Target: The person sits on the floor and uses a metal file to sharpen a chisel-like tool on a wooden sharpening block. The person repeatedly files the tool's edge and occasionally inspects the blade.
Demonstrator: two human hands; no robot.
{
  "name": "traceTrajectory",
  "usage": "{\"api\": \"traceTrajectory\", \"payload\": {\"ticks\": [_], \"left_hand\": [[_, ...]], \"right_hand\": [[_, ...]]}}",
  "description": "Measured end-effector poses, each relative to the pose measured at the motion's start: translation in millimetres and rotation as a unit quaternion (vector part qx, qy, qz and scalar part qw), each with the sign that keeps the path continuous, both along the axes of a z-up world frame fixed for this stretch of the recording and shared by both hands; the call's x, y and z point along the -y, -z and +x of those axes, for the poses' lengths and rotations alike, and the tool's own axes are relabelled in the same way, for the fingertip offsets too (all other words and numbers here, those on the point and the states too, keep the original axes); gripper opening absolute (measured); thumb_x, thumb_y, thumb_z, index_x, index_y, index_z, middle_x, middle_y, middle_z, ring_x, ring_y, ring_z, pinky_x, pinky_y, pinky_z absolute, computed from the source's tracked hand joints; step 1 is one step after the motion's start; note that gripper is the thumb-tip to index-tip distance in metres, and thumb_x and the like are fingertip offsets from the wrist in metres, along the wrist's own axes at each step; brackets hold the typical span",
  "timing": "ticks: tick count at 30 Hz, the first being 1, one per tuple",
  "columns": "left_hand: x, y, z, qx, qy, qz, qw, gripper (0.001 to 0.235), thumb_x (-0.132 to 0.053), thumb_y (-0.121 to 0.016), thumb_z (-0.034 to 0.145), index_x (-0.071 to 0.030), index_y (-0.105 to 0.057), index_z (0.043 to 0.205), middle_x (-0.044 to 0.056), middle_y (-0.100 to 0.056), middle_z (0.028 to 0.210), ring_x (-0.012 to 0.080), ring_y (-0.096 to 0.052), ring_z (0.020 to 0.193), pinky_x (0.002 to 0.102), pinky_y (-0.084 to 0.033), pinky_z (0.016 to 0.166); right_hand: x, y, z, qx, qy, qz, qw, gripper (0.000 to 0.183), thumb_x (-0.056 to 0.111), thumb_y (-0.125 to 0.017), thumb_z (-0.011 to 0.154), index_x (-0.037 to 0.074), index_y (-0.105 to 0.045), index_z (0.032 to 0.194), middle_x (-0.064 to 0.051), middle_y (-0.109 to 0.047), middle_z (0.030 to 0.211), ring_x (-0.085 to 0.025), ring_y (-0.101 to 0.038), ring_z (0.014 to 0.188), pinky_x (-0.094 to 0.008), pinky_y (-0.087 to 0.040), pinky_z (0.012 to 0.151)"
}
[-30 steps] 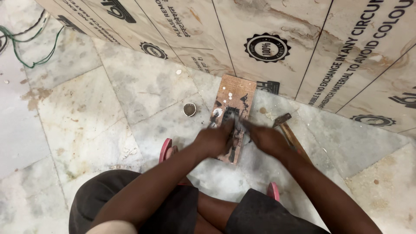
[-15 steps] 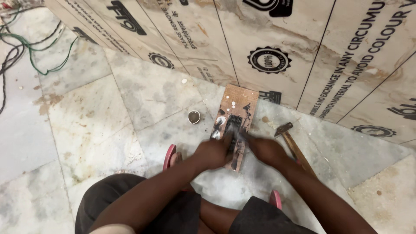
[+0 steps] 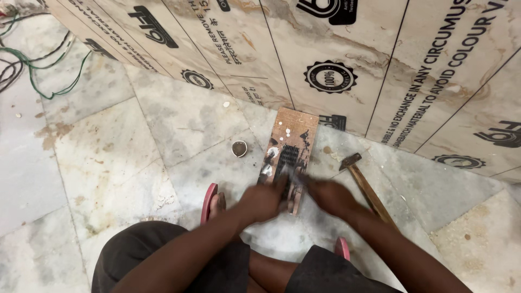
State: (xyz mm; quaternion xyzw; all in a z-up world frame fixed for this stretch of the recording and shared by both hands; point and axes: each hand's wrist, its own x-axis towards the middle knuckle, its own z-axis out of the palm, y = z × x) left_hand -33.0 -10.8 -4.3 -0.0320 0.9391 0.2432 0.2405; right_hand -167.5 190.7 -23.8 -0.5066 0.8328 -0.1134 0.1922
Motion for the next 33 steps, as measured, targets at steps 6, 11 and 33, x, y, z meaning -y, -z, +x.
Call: {"api": "traceTrajectory", "payload": {"ticks": [6, 11, 33], "left_hand": [[-4, 0, 18, -0.075, 0.005, 0.034, 0.997, 0.080, -0.053, -0.061, 0.093, -0.006, -0.034, 0.152, 0.022, -0.070, 0.117, 0.0435, -0.069, 0.098, 0.055, -0.055, 0.079], [2, -12, -33, -0.045, -0.047, 0.036, 0.997, 0.077, -0.051, -0.055, 0.096, -0.007, -0.031, 0.155, 0.021, -0.073, 0.112, 0.0427, -0.071, 0.097, 0.054, -0.056, 0.081], [-20, 6, 48, -0.116, 0.027, 0.080, 0.990, 0.089, -0.052, -0.063, 0.093, 0.003, -0.026, 0.153, 0.032, -0.058, 0.133, 0.0474, -0.068, 0.096, 0.054, -0.056, 0.077]], "right_hand": [[-7, -7, 1, 0.024, 0.015, 0.156, 0.987, 0.056, 0.039, -0.046, 0.104, 0.043, -0.031, 0.158, -0.012, -0.072, 0.093, -0.028, -0.072, 0.084, -0.042, -0.059, 0.076], [8, -15, -17, 0.061, 0.083, 0.069, 0.992, 0.063, 0.031, -0.049, 0.100, 0.037, -0.031, 0.160, -0.015, -0.073, 0.092, -0.033, -0.072, 0.082, -0.046, -0.057, 0.075], [-19, -8, 23, 0.067, 0.015, 0.191, 0.979, 0.055, 0.042, -0.044, 0.103, 0.043, -0.034, 0.157, -0.013, -0.072, 0.094, -0.032, -0.072, 0.086, -0.047, -0.057, 0.076]]}}
